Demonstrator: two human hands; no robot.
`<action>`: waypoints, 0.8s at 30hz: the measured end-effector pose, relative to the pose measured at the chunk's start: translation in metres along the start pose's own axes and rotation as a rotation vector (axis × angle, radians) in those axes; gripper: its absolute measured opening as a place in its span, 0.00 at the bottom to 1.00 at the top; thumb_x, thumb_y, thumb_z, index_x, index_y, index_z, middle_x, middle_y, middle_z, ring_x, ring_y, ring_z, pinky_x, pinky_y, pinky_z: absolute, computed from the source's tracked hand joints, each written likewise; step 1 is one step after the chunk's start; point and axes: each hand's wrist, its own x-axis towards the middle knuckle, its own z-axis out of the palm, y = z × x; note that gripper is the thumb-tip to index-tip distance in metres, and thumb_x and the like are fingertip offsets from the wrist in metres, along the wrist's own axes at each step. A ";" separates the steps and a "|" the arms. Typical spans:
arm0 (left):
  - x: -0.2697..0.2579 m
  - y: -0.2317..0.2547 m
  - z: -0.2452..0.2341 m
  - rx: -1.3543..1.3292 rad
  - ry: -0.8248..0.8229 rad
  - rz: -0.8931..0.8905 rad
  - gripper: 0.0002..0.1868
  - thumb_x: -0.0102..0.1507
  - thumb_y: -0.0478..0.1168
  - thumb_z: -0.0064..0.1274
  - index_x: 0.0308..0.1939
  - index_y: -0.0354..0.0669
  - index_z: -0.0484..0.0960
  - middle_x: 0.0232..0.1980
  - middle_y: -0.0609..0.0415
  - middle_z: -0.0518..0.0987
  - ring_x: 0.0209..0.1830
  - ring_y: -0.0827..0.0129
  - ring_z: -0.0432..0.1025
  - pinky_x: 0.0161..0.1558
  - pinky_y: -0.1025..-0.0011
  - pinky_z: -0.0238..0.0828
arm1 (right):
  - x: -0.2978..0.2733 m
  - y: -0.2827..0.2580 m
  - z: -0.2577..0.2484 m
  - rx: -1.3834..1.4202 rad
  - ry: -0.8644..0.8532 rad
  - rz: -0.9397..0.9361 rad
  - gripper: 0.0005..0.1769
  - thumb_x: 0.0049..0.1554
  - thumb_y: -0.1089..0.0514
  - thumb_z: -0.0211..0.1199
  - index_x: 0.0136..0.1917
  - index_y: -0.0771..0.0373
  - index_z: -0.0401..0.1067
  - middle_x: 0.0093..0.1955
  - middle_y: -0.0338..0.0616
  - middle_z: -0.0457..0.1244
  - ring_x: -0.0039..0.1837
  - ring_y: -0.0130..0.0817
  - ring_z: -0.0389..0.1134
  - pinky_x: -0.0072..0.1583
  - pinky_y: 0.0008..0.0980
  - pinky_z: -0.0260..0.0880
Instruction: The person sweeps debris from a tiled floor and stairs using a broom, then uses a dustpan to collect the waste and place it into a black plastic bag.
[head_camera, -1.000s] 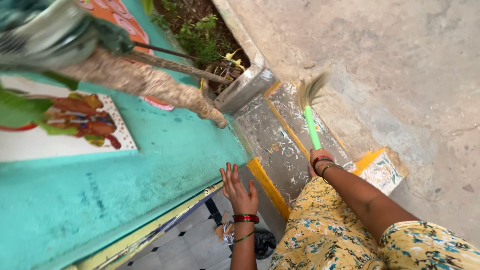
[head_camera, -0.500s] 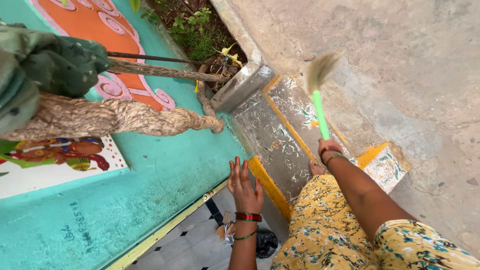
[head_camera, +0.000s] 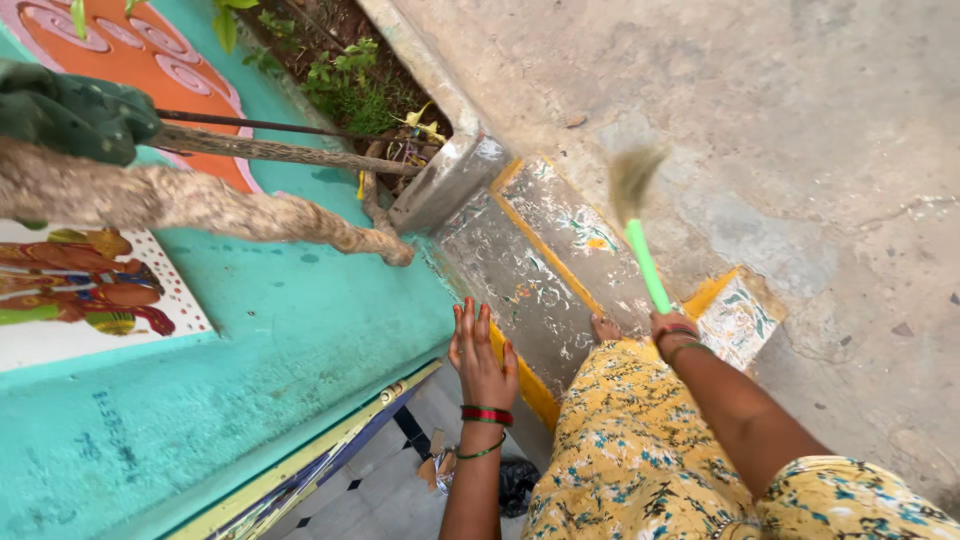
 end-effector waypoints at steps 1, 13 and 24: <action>-0.004 0.004 0.000 -0.008 0.005 0.009 0.40 0.63 0.36 0.51 0.78 0.45 0.54 0.82 0.41 0.54 0.83 0.44 0.48 0.75 0.47 0.44 | -0.001 0.017 -0.006 -0.202 -0.005 -0.134 0.26 0.64 0.39 0.50 0.64 0.56 0.74 0.60 0.55 0.68 0.63 0.52 0.70 0.63 0.50 0.69; -0.141 0.060 -0.008 -0.014 0.127 0.015 0.42 0.62 0.36 0.55 0.79 0.46 0.54 0.82 0.41 0.53 0.84 0.45 0.47 0.74 0.48 0.45 | -0.042 0.152 0.028 -0.247 0.107 -0.135 0.17 0.58 0.50 0.60 0.59 0.54 0.78 0.59 0.46 0.71 0.60 0.45 0.73 0.54 0.48 0.75; -0.273 0.100 -0.007 -0.036 0.086 0.016 0.41 0.62 0.37 0.53 0.78 0.42 0.55 0.82 0.40 0.53 0.83 0.43 0.46 0.74 0.47 0.44 | -0.067 0.263 0.017 -0.692 0.116 -0.202 0.14 0.55 0.59 0.67 0.55 0.51 0.82 0.59 0.39 0.72 0.58 0.39 0.76 0.48 0.47 0.80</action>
